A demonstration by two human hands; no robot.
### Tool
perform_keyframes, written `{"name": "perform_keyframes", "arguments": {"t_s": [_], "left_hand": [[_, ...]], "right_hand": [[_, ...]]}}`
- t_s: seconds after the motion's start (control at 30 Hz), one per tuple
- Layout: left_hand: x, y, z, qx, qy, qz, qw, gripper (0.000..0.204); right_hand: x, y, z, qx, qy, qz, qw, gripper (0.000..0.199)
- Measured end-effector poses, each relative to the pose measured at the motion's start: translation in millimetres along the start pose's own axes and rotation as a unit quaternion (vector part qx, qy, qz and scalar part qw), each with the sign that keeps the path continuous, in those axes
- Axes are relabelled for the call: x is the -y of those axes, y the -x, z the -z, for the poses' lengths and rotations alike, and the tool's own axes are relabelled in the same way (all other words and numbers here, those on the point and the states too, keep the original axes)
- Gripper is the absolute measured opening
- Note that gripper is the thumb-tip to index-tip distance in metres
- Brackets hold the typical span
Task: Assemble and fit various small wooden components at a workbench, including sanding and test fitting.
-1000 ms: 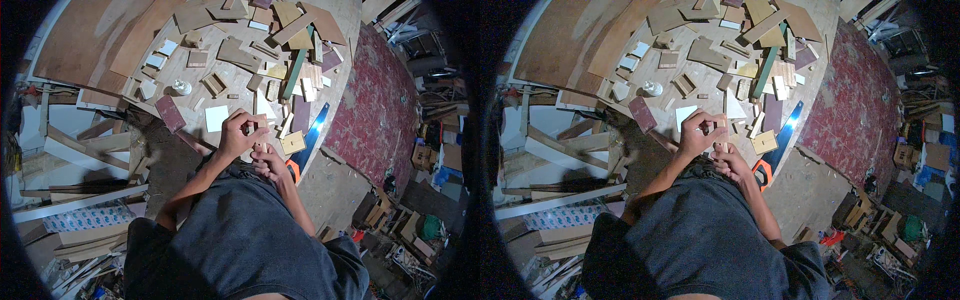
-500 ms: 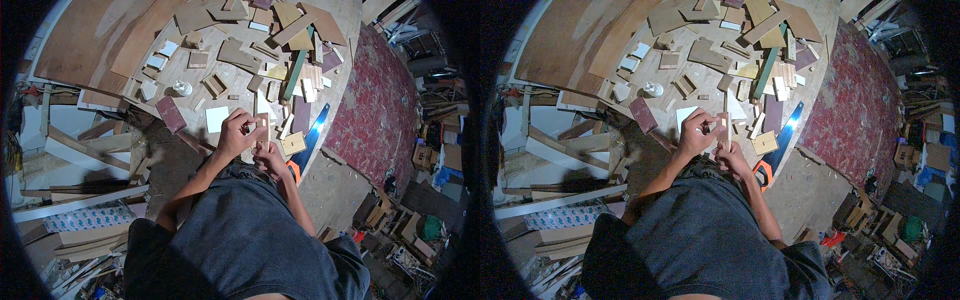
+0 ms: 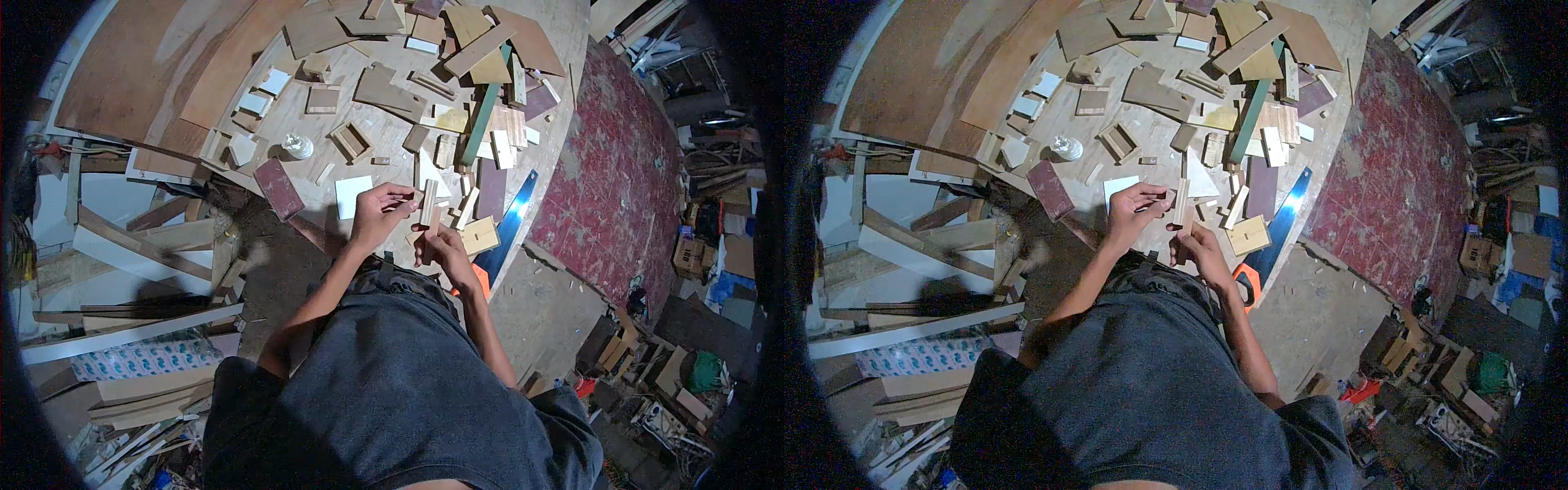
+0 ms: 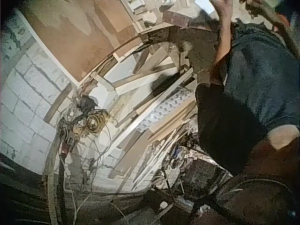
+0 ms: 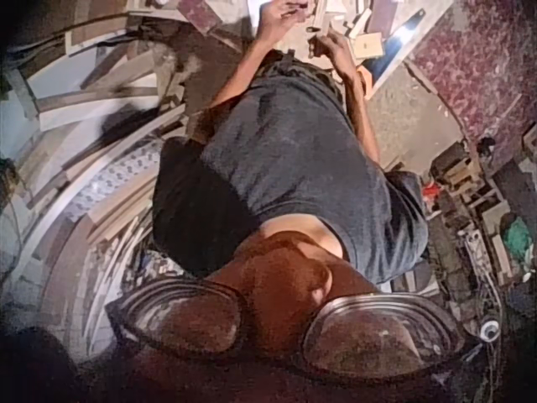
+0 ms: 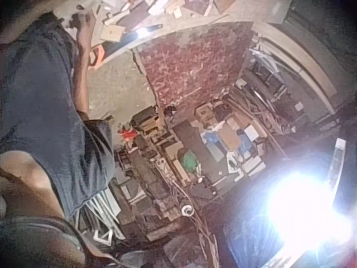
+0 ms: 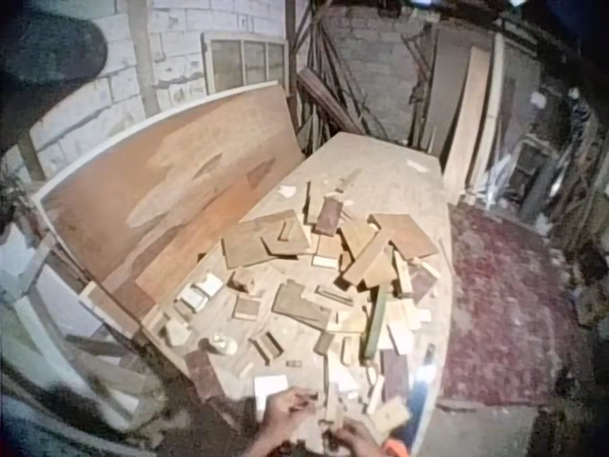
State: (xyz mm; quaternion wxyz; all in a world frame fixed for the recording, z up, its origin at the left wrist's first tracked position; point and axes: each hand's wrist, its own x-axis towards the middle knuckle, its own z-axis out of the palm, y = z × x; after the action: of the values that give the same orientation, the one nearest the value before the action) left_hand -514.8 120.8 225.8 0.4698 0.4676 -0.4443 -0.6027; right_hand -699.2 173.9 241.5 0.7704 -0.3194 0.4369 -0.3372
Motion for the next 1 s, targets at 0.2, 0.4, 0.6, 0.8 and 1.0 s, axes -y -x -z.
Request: {"name": "perform_keyframes", "arguments": {"t_s": [0.2,0.4,0.6,0.8,1.0], "left_hand": [[-3.0,-0.1,3.2,0.008,0.055,0.070,0.996,0.025],[-1.8,1.0,1.3,0.021,0.054,0.066,0.996,0.024],[13.7,-4.0,14.3,0.042,0.074,0.137,0.987,0.030],[27.2,-2.5,35.4,0.064,0.092,0.197,0.974,0.043],[11.3,6.2,37.2,0.096,0.072,0.167,0.979,0.060]], "right_hand": [[6.5,3.3,4.3,0.041,0.064,0.004,0.997,0.030],[8.6,6.5,3.8,0.044,0.074,-0.014,0.996,0.031],[0.4,-0.1,6.4,0.056,0.067,-0.045,0.995,0.033],[-1.4,-12.8,6.3,0.069,0.149,-0.094,0.982,0.032],[2.9,-11.8,12.1,0.033,0.378,-0.044,0.924,0.039]]}}
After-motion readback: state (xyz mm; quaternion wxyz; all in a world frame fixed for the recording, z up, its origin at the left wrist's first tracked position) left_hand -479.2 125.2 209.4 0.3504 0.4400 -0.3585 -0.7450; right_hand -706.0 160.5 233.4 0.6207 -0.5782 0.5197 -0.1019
